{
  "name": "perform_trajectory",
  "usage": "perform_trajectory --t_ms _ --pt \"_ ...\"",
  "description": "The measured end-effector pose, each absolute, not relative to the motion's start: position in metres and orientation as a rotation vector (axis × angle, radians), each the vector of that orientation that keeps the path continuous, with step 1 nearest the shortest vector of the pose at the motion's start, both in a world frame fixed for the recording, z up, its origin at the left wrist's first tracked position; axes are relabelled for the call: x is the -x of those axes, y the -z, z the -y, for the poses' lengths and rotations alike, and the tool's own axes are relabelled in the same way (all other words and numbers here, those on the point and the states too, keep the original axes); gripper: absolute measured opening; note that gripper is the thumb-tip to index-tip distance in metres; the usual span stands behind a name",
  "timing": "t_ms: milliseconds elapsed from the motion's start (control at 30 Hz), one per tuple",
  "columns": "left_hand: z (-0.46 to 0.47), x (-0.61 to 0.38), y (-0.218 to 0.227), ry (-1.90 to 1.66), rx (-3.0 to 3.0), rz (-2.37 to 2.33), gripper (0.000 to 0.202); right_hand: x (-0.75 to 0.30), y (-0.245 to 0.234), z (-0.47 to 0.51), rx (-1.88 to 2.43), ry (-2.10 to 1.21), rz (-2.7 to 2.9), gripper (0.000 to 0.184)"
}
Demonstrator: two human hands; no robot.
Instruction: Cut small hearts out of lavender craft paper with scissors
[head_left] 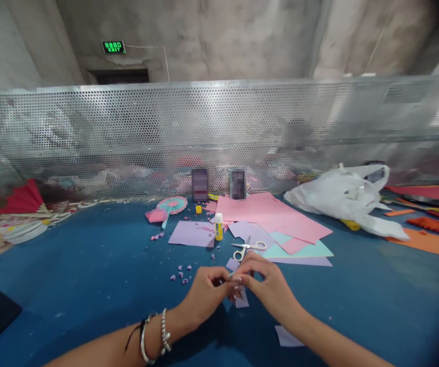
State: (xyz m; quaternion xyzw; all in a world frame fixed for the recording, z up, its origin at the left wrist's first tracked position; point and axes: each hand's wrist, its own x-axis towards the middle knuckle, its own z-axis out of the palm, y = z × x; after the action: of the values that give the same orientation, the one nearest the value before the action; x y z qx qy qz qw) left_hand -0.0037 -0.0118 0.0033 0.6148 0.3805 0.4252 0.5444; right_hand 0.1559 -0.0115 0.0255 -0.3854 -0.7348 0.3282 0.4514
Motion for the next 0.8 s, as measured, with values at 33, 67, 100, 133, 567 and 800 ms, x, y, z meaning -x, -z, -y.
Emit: perform_trajectory --t_ms 33,67,100,133,567,800 --pt "0.012 0.004 -0.003 -1.012 -1.483 -0.906 0.026 -0.157 -0.025 0.009 0.949 -0.79 1.82 0.029" --pt "0.013 0.004 -0.003 -1.014 -1.519 -0.914 0.027 -0.16 -0.023 0.006 0.966 -0.743 1.829 0.032" --pt "0.014 0.004 -0.003 -1.018 -1.555 -0.926 0.027 -0.163 -0.022 0.002 1.012 -0.674 1.839 0.031" --pt "0.014 0.004 -0.003 -1.021 -1.596 -0.942 0.028 -0.168 -0.02 -0.002 1.076 -0.569 1.86 0.027" --pt "0.007 0.002 -0.001 -1.14 -1.679 -1.082 0.035 -0.186 0.001 -0.031 1.639 0.176 2.169 0.027" --pt "0.013 -0.001 -0.009 -1.137 -1.865 -1.09 0.035 -0.185 -0.007 -0.031 1.63 0.211 2.211 0.035"
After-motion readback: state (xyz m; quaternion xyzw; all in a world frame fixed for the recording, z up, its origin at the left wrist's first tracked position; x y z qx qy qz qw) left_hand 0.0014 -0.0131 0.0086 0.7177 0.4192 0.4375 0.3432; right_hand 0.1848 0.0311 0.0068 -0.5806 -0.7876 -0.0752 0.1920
